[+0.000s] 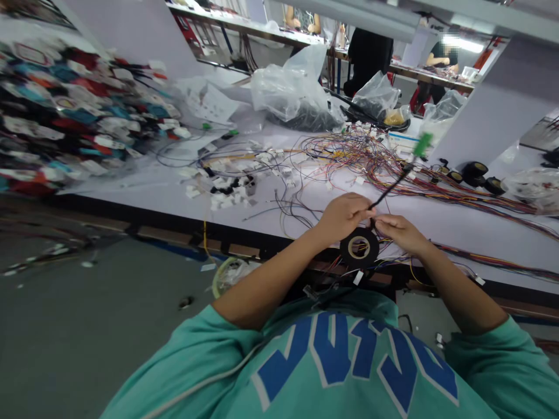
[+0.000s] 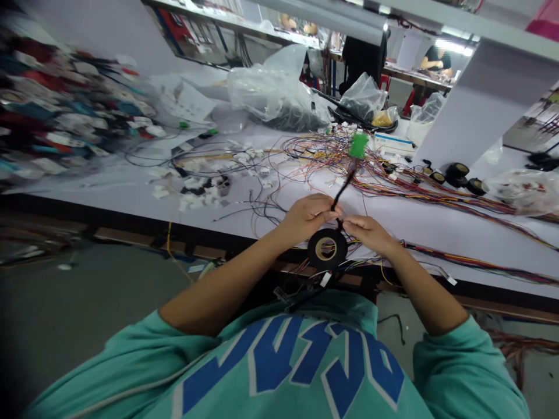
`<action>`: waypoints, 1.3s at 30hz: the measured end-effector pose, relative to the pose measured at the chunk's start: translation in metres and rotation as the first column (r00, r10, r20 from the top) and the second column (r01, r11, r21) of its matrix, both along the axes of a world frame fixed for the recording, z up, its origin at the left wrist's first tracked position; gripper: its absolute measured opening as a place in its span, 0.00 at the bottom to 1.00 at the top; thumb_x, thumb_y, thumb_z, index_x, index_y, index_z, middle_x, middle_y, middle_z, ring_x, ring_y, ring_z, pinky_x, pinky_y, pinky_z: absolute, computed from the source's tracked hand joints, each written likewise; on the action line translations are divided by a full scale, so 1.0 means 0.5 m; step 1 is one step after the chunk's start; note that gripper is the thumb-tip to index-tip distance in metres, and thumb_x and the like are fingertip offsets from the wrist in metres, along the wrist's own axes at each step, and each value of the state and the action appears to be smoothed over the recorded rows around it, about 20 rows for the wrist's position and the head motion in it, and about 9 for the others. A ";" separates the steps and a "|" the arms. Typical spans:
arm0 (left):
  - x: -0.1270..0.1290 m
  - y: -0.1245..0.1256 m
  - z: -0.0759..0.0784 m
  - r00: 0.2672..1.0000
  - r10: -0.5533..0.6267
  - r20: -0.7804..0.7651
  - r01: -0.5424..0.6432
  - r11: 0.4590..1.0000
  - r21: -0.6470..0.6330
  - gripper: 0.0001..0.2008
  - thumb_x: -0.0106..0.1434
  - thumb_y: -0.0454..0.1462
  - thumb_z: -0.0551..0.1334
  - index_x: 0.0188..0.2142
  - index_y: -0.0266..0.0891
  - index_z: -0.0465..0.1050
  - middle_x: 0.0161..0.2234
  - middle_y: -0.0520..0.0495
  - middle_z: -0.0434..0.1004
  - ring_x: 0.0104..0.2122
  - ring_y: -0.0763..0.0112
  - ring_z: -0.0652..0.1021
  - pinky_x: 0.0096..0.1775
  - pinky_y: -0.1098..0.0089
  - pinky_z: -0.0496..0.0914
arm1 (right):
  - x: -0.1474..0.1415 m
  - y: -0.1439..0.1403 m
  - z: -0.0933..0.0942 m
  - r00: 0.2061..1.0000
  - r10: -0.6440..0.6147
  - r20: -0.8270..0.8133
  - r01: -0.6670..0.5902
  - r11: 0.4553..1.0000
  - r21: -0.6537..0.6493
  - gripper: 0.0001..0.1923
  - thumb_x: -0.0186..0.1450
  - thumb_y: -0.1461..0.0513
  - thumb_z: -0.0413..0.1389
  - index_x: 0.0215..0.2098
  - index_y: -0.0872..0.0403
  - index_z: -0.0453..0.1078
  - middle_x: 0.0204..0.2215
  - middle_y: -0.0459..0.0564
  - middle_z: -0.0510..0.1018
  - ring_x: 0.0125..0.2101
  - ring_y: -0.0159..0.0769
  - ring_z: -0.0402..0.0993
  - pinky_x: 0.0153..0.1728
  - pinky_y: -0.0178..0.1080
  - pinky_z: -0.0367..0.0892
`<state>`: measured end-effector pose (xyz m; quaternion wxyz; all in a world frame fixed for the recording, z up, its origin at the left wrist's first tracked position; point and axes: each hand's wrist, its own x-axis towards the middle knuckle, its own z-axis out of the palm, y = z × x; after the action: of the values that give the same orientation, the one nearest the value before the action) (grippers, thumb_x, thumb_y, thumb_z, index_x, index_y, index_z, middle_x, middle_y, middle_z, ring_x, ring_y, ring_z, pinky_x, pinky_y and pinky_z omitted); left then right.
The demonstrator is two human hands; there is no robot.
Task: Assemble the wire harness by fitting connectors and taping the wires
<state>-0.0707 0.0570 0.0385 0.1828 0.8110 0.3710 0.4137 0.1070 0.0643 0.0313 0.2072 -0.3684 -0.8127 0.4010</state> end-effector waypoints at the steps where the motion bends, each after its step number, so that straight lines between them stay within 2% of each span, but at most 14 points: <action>1: 0.003 0.002 -0.004 0.998 0.003 0.069 0.003 0.996 -0.087 0.21 0.61 0.49 0.48 0.27 0.36 0.70 0.28 0.47 0.75 0.31 0.72 0.73 0.36 0.72 0.66 | 0.004 -0.002 0.003 0.999 0.011 -0.044 -0.014 0.997 -0.079 0.17 0.60 0.51 0.46 0.28 0.56 0.66 0.23 0.45 0.68 0.27 0.30 0.64 0.30 0.34 0.60; 4: 0.018 -0.003 -0.018 0.974 0.049 0.222 0.025 0.947 -0.319 0.19 0.60 0.47 0.49 0.32 0.35 0.71 0.24 0.51 0.73 0.25 0.75 0.72 0.31 0.74 0.65 | 0.006 -0.004 -0.002 0.993 -0.035 -0.111 0.014 0.983 -0.181 0.16 0.55 0.50 0.53 0.23 0.56 0.64 0.21 0.43 0.65 0.25 0.28 0.62 0.29 0.33 0.59; 8: 0.033 -0.019 -0.032 0.981 0.108 0.159 -0.036 0.915 -0.401 0.14 0.56 0.44 0.55 0.30 0.35 0.72 0.20 0.53 0.69 0.22 0.76 0.68 0.26 0.76 0.61 | -0.001 0.002 -0.026 0.985 -0.140 -0.101 0.120 0.976 -0.181 0.17 0.54 0.50 0.52 0.21 0.56 0.64 0.18 0.43 0.65 0.22 0.28 0.61 0.27 0.34 0.59; 10: 0.035 -0.022 -0.036 0.981 0.142 0.130 -0.076 0.906 -0.415 0.12 0.54 0.42 0.57 0.25 0.34 0.71 0.19 0.54 0.67 0.22 0.77 0.67 0.26 0.76 0.59 | 0.001 -0.001 -0.029 0.988 -0.155 -0.010 0.154 0.987 -0.052 0.15 0.56 0.52 0.50 0.23 0.56 0.66 0.19 0.45 0.68 0.23 0.30 0.64 0.27 0.35 0.61; 12: 0.033 -0.020 -0.038 0.969 0.182 0.166 -0.086 0.881 -0.465 0.13 0.53 0.42 0.57 0.21 0.34 0.68 0.18 0.54 0.65 0.22 0.77 0.66 0.25 0.76 0.58 | 0.007 -0.016 -0.020 0.973 -0.214 0.089 0.186 0.951 0.248 0.13 0.59 0.56 0.48 0.30 0.57 0.69 0.25 0.49 0.73 0.28 0.34 0.68 0.30 0.37 0.63; 14: 0.031 -0.016 -0.039 0.950 0.206 0.236 -0.049 0.842 -0.537 0.14 0.53 0.42 0.57 0.19 0.34 0.66 0.16 0.55 0.62 0.21 0.78 0.64 0.25 0.76 0.57 | 0.014 -0.042 -0.005 0.958 -0.248 0.142 0.118 0.796 0.594 0.13 0.60 0.61 0.48 0.40 0.57 0.68 0.35 0.55 0.75 0.37 0.38 0.69 0.37 0.40 0.63; 16: 0.031 -0.011 -0.040 0.931 0.200 0.306 0.028 0.796 -0.604 0.14 0.52 0.43 0.57 0.19 0.34 0.67 0.16 0.55 0.62 0.20 0.78 0.64 0.24 0.76 0.58 | 0.016 -0.074 0.006 0.957 -0.125 0.262 -0.131 0.619 0.775 0.15 0.60 0.66 0.46 0.45 0.56 0.66 0.42 0.55 0.73 0.44 0.38 0.66 0.44 0.41 0.60; 18: 0.032 -0.006 -0.040 0.919 0.184 0.349 0.088 0.767 -0.636 0.13 0.51 0.43 0.58 0.20 0.34 0.69 0.17 0.55 0.64 0.21 0.77 0.65 0.25 0.75 0.59 | 0.010 -0.101 0.010 0.911 0.013 0.413 -0.369 0.474 0.799 0.16 0.61 0.68 0.44 0.45 0.54 0.65 0.42 0.52 0.74 0.46 0.35 0.65 0.48 0.41 0.55; 20: 0.032 -0.002 -0.040 0.913 0.173 0.369 0.117 0.756 -0.644 0.13 0.50 0.43 0.59 0.22 0.33 0.71 0.18 0.55 0.66 0.22 0.77 0.66 0.26 0.75 0.59 | -0.001 -0.119 0.009 0.858 0.074 0.508 -0.491 0.407 0.770 0.15 0.61 0.68 0.44 0.44 0.54 0.66 0.40 0.50 0.75 0.44 0.35 0.66 0.49 0.40 0.54; 23: 0.029 0.004 -0.040 0.911 0.129 0.393 0.183 0.725 -0.664 0.13 0.50 0.43 0.60 0.26 0.33 0.73 0.17 0.55 0.65 0.21 0.78 0.66 0.25 0.76 0.59 | -0.011 -0.124 0.017 0.828 0.130 0.545 -0.535 0.473 0.700 0.13 0.58 0.67 0.47 0.41 0.55 0.66 0.37 0.51 0.76 0.40 0.36 0.68 0.47 0.42 0.53; 28: 0.019 0.007 -0.039 0.915 0.085 0.393 0.258 0.626 -0.736 0.10 0.52 0.40 0.58 0.24 0.32 0.71 0.17 0.54 0.66 0.17 0.79 0.65 0.23 0.76 0.60 | 0.019 -0.102 0.072 0.840 0.135 0.526 -0.433 0.750 0.500 0.14 0.55 0.62 0.50 0.40 0.56 0.65 0.32 0.50 0.76 0.33 0.35 0.70 0.42 0.42 0.53; 31: 0.022 -0.006 -0.035 0.960 0.068 0.272 0.148 0.701 -0.698 0.11 0.55 0.39 0.56 0.23 0.34 0.69 0.16 0.53 0.66 0.17 0.78 0.66 0.24 0.75 0.60 | 0.031 -0.080 0.083 0.780 -0.059 0.623 -0.305 0.834 0.460 0.20 0.59 0.54 0.50 0.44 0.58 0.63 0.30 0.53 0.77 0.31 0.39 0.71 0.39 0.43 0.53; 35: 0.035 -0.031 -0.032 0.992 0.129 -0.005 -0.116 0.875 -0.470 0.10 0.56 0.37 0.55 0.22 0.36 0.69 0.18 0.52 0.68 0.22 0.75 0.68 0.26 0.75 0.60 | 0.016 -0.057 0.054 0.645 -0.262 0.718 -0.189 0.856 0.482 0.20 0.64 0.57 0.44 0.48 0.60 0.62 0.35 0.59 0.77 0.36 0.44 0.72 0.37 0.43 0.52; 39: 0.040 -0.040 -0.042 0.985 0.170 0.022 -0.145 0.894 -0.424 0.09 0.57 0.37 0.54 0.31 0.37 0.71 0.23 0.52 0.71 0.24 0.75 0.69 0.26 0.76 0.60 | 0.006 -0.046 0.024 0.713 -0.274 0.646 -0.148 0.841 0.520 0.19 0.63 0.62 0.44 0.51 0.56 0.62 0.43 0.56 0.75 0.42 0.43 0.70 0.37 0.41 0.53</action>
<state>-0.0505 0.0368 0.0177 0.3300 0.7074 0.5105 0.3607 0.1101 0.0414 0.0434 -0.0065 -0.4474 -0.8941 -0.0196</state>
